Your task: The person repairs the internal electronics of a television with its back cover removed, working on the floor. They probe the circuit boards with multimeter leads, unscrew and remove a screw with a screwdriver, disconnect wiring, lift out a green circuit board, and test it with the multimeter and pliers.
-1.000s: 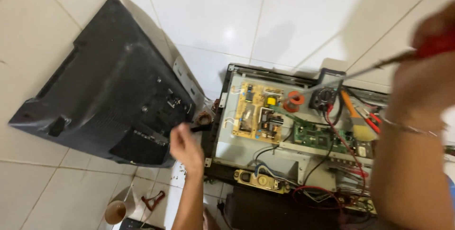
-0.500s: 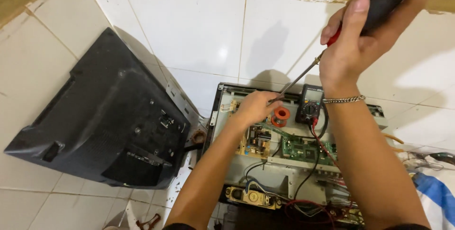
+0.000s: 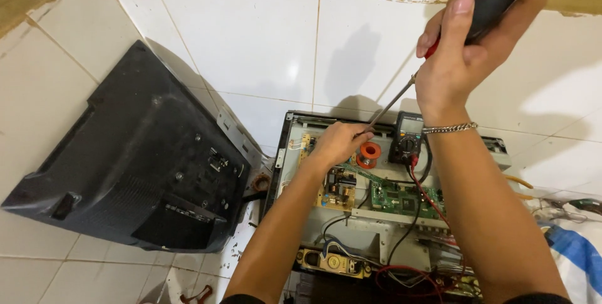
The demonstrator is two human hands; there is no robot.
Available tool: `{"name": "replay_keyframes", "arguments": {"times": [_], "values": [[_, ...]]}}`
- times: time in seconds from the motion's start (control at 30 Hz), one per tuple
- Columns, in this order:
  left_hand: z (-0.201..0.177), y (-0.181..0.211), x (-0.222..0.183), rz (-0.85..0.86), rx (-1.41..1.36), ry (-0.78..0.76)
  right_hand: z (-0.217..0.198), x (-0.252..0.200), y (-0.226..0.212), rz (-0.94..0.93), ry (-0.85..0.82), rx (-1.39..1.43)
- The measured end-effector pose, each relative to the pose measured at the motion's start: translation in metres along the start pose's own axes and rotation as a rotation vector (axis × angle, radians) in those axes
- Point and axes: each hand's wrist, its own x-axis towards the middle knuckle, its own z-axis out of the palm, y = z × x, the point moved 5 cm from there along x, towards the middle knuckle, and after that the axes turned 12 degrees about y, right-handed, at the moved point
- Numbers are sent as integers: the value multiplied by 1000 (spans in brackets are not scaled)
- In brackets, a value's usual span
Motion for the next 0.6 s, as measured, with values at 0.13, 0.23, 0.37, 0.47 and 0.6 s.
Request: {"name": "replay_keyframes", "arguments": {"times": [0.13,0.23,0.37,0.47,0.6], "values": [[-2,0,1,37,-41,56,2,0,2,12,-2,-21],[0,-1,4,52,-35,63,1,0,3,18,-1,-30],[-3,0,1,49,-58,84,1,-2,5,29,-8,-26],[-3,0,0,25,-67,65,1,-3,5,33,-12,-17],[-6,0,-1,40,-88,84,1,-5,5,40,-19,-6]]}}
